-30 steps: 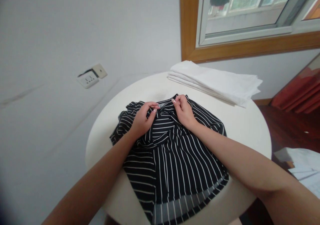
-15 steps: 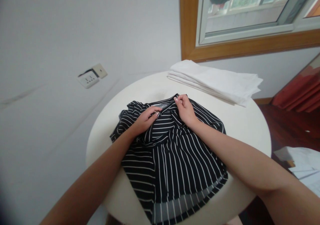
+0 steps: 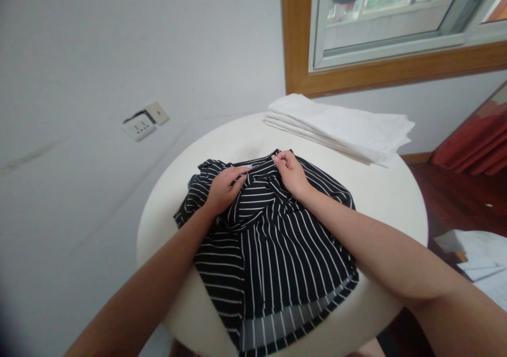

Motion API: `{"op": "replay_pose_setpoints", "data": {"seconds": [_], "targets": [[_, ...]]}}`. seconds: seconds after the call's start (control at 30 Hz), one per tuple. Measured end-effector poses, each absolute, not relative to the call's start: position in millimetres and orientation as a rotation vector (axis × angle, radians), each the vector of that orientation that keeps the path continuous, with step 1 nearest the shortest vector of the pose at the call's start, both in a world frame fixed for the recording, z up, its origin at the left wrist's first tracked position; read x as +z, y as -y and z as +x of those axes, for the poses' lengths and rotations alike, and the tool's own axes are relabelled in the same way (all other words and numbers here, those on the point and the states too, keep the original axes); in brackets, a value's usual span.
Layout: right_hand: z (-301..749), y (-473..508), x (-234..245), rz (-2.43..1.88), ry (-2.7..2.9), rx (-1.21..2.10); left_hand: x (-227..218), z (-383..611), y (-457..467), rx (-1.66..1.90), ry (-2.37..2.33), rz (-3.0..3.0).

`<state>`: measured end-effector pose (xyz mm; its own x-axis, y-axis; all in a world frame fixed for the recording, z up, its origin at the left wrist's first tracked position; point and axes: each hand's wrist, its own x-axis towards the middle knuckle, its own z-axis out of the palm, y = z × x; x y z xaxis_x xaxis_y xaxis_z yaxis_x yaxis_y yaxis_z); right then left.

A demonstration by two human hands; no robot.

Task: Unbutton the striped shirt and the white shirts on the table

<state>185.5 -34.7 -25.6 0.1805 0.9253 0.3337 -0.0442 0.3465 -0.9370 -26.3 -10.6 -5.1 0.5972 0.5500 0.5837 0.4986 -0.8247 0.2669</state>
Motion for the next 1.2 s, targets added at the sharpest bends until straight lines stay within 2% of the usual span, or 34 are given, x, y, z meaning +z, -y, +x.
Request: {"op": "replay_pose_setpoints", "data": {"seconds": [0.23,0.37,0.57,0.7,1.0,1.13,1.2], "targets": [[185,35,-27,-1.004,1.259,0.871,-4,-23,14,1.206,-0.999,2.573],[185,40,-24,-1.063,1.415,0.738,-5,-22,14,1.226,-1.060,2.474],[184,56,-11,-0.969,1.973,0.267,-8,-26,5,0.992,-0.943,2.400],[184,57,-11,-0.954,2.238,0.147,-7,-28,3,0.806,-0.840,2.360],[177,59,-13,-1.023,2.145,0.215,0,-28,7,0.646,-0.806,2.297],[175,60,-15,-1.034,2.054,0.248,-1,-25,8,0.702,-0.803,2.309],[175,61,-14,-0.999,2.037,0.248,-2,-25,6,0.838,-0.849,2.308]]}}
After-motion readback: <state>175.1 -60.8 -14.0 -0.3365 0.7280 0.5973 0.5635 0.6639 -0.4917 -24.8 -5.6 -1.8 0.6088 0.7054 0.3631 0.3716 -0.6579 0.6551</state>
